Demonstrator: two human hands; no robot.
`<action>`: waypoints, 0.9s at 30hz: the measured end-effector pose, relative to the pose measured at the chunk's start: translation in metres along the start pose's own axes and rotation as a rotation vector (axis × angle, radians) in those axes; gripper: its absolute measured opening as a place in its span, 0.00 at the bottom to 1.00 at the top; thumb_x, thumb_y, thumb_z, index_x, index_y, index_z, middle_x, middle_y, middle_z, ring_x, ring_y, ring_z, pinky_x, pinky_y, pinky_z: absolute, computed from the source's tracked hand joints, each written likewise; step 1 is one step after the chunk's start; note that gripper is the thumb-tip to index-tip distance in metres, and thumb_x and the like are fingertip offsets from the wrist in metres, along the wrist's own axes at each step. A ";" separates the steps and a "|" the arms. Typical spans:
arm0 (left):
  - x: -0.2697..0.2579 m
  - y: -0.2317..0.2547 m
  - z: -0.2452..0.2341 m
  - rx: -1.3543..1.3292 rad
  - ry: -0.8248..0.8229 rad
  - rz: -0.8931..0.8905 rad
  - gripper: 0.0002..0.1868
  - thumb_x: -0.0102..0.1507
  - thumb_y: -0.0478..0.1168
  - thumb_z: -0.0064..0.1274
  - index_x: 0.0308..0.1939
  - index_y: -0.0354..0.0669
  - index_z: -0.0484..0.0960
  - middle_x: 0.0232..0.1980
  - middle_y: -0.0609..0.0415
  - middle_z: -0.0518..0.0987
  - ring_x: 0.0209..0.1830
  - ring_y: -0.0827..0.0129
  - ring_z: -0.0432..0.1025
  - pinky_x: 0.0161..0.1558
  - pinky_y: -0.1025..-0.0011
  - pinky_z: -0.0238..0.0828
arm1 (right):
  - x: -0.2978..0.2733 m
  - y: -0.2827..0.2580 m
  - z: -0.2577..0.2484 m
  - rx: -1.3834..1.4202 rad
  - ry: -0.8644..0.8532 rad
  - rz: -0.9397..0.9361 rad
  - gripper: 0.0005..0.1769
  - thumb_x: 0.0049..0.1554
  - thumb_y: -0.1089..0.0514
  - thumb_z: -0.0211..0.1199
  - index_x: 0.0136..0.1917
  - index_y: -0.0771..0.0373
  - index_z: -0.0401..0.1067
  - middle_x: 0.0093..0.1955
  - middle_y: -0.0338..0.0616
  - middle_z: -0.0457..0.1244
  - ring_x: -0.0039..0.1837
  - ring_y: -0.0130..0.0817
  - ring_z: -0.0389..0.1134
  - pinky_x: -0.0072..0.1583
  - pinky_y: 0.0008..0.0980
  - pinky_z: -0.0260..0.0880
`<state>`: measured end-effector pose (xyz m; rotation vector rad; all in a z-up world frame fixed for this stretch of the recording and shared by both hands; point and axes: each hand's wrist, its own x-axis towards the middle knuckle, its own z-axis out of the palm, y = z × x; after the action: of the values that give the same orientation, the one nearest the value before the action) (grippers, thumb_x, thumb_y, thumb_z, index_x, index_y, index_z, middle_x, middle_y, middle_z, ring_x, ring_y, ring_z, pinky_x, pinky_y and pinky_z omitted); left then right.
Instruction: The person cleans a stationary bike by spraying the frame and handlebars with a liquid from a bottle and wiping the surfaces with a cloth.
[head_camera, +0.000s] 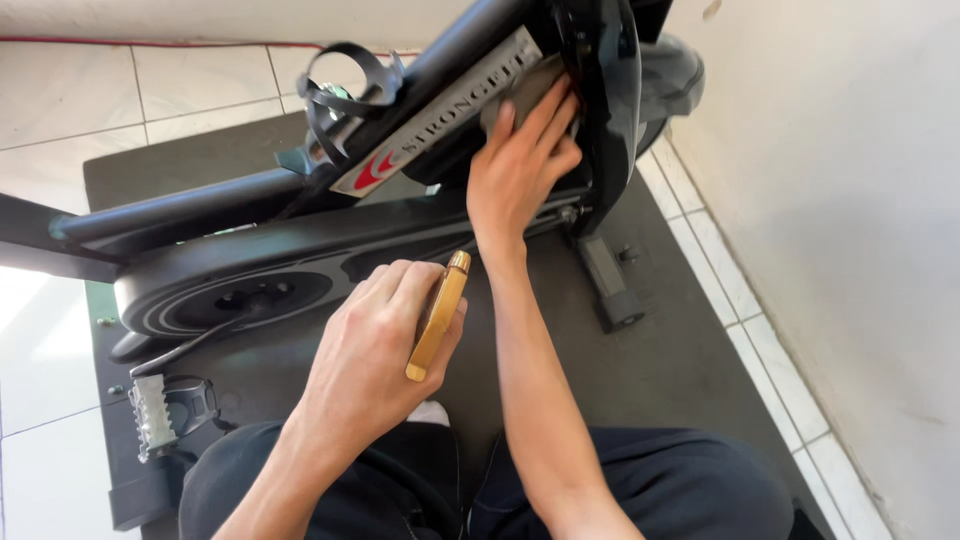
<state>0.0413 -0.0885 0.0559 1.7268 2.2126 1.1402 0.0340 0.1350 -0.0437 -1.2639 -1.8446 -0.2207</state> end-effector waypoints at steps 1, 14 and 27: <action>0.000 -0.003 0.001 0.003 0.022 0.006 0.08 0.65 0.37 0.55 0.44 0.39 0.74 0.38 0.50 0.76 0.36 0.53 0.71 0.40 0.59 0.69 | -0.010 0.006 0.003 0.010 0.016 -0.013 0.30 0.74 0.46 0.44 0.80 0.67 0.52 0.80 0.57 0.54 0.58 0.45 0.55 0.64 0.37 0.60; 0.006 -0.004 0.002 0.003 0.037 0.025 0.08 0.63 0.36 0.53 0.45 0.40 0.76 0.39 0.50 0.78 0.36 0.53 0.72 0.40 0.58 0.69 | 0.002 0.034 -0.016 -0.040 -0.154 -0.228 0.32 0.73 0.53 0.52 0.81 0.70 0.47 0.76 0.69 0.54 0.62 0.55 0.62 0.60 0.44 0.71; 0.004 -0.009 0.017 0.050 -0.026 -0.040 0.16 0.62 0.41 0.59 0.52 0.43 0.78 0.39 0.50 0.78 0.42 0.53 0.78 0.40 0.61 0.77 | 0.013 0.080 -0.029 0.050 -0.139 -0.608 0.26 0.74 0.53 0.40 0.79 0.67 0.53 0.68 0.66 0.61 0.56 0.46 0.65 0.58 0.36 0.71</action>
<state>0.0416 -0.0775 0.0398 1.6982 2.2684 1.0558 0.1145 0.1645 -0.0412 -0.6653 -2.3031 -0.4164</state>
